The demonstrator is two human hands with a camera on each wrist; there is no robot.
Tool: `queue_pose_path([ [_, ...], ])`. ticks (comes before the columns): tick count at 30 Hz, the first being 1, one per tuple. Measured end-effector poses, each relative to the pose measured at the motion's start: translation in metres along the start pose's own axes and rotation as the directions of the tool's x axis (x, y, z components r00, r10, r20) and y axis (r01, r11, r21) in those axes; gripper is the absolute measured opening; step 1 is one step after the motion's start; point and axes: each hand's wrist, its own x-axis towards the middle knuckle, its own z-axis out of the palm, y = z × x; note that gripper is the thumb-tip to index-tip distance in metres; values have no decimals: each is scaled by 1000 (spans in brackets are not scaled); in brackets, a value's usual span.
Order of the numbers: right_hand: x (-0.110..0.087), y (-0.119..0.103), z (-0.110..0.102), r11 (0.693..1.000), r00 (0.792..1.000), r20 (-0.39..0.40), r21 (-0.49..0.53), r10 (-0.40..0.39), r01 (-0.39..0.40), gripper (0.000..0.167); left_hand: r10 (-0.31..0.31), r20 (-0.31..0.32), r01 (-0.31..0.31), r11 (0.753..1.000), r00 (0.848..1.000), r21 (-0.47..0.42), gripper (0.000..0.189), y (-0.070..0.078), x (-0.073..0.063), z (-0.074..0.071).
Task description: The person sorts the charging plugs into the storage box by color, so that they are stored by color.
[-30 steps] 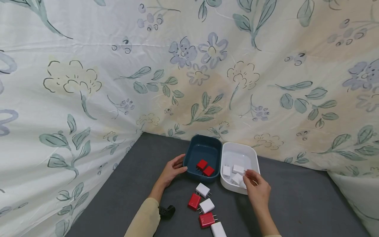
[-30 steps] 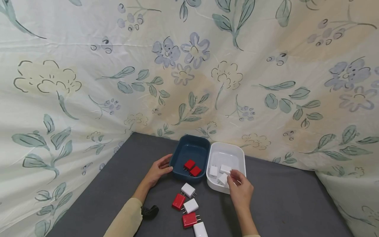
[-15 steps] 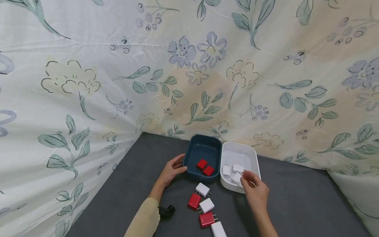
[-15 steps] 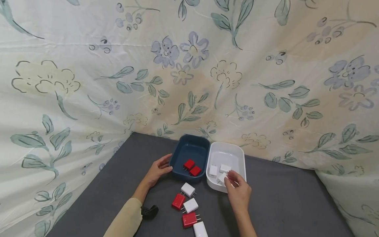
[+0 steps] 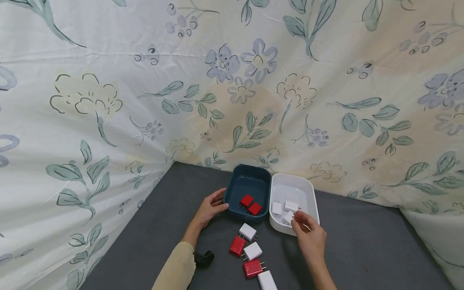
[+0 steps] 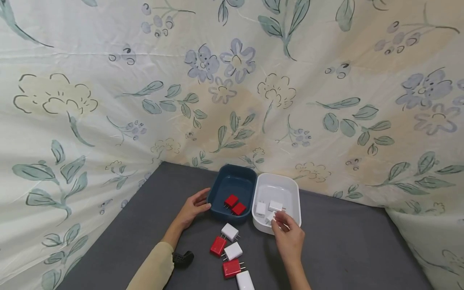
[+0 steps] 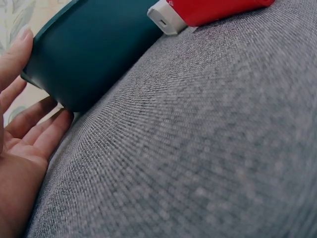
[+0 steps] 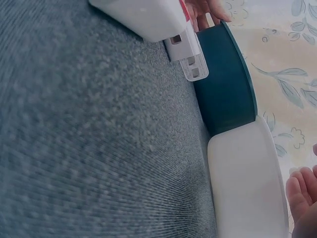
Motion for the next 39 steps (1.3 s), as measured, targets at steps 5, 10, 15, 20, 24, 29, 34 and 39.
queue_pose_path([
  [5, -1, -1, 0, 1000, 1000, 9, 9, 6, -6, 26, -11, 3, 11, 1000, 1000, 3, 64, 1, 0, 0],
  [10, -4, -2, 0, 1000, 1000, 27, 26, 13, -14, 25, -26, 37, 26, 1000, 999, -3, 67, 8, -2, -1],
  [15, -7, -3, 1, 999, 999, 49, 50, 9, -11, 25, -11, 64, 11, 1000, 998, 2, 68, 25, -10, 0],
  [20, -9, -3, 2, 999, 998, 62, 35, 12, -14, 25, 1, 64, -1, 1000, 998, 3, 69, 28, -13, 1],
  [24, -12, -4, 3, 999, 997, 79, 33, 21, -24, 25, -8, 61, 8, 1000, 998, -3, 69, 27, -13, 0],
  [29, -16, -6, 3, 999, 994, 99, 21, 37, -39, 25, -27, 61, 28, 1000, 998, -10, 69, 27, -11, 1],
  [34, -21, -9, 3, 997, 989, 127, 25, 74, -77, 24, -39, 62, 40, 999, 997, -16, 69, 28, -11, 1],
  [39, -24, -10, 3, 994, 986, 136, 16, 101, -104, 25, -37, 57, 38, 999, 998, -20, 69, 28, -10, 1],
])
